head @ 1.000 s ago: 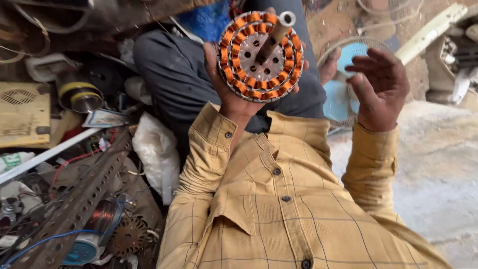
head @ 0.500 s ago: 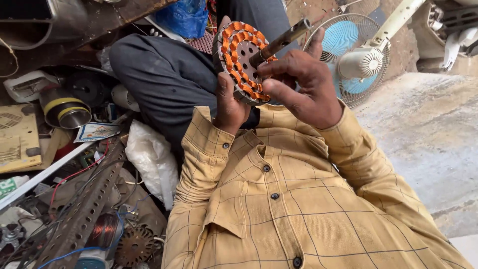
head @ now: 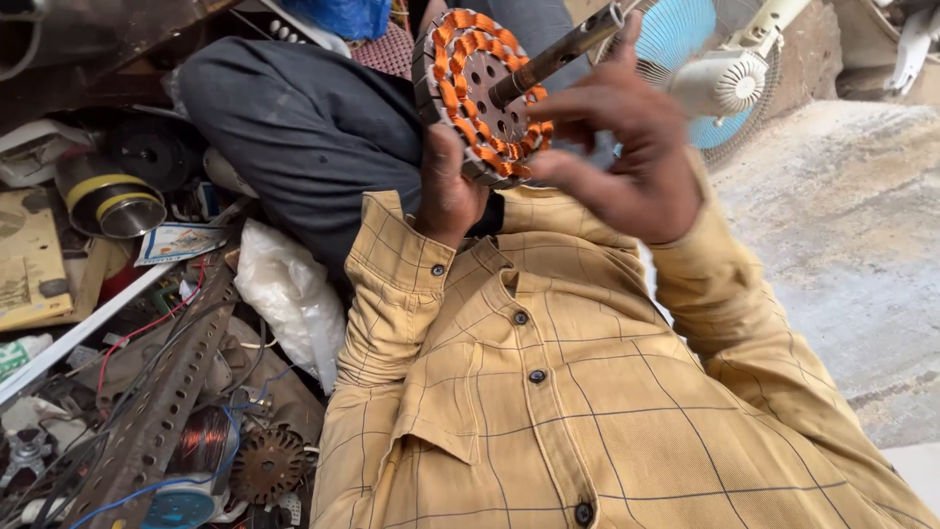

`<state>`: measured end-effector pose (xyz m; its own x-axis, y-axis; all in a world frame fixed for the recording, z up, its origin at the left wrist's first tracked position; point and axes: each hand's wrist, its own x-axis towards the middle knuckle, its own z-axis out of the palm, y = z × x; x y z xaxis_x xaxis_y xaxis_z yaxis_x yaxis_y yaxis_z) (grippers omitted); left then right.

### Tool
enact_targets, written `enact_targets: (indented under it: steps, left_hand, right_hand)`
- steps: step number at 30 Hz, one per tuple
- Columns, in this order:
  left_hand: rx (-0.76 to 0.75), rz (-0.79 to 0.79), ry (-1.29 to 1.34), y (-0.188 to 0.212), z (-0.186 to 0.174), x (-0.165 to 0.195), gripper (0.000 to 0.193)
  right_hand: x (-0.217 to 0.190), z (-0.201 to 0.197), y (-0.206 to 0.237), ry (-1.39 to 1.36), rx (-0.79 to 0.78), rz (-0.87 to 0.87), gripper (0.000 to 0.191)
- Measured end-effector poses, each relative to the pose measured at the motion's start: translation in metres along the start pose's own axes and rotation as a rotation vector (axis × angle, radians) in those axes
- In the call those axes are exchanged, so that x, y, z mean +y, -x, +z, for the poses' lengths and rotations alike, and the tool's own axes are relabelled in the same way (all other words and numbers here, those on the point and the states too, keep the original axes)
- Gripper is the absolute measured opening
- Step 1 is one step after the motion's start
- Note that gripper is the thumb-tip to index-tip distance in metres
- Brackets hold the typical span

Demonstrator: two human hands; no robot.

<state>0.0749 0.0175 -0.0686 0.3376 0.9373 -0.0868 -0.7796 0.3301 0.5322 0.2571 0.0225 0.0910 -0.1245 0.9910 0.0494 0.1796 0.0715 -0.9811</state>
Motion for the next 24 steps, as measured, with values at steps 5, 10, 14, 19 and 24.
enact_targets:
  steps: [5, 10, 14, 19, 24]
  left_hand:
    - [-0.053, 0.07, -0.323, -0.001, 0.026, 0.02, 0.073]
    - [0.01, 0.113, -0.552, -0.009, 0.04, 0.029, 0.076]
    - [0.023, -0.03, -0.302, -0.01, 0.034, 0.021, 0.083]
    - [0.096, -0.19, -0.151, -0.004, 0.027, 0.011, 0.073]
    - [0.106, -0.22, -0.333, -0.009, 0.036, 0.001, 0.06]
  right_hand:
    - [0.017, 0.006, 0.008, 0.009, -0.065, 0.027, 0.01]
    - [0.047, -0.007, 0.022, -0.297, -0.075, 0.134, 0.012]
    - [0.076, -0.036, 0.03, -0.298, 0.157, 0.193, 0.014]
    - [0.081, -0.04, 0.051, -0.098, 0.316, -0.012, 0.025]
    - [0.046, -0.028, 0.039, 0.27, -0.055, -0.366, 0.069]
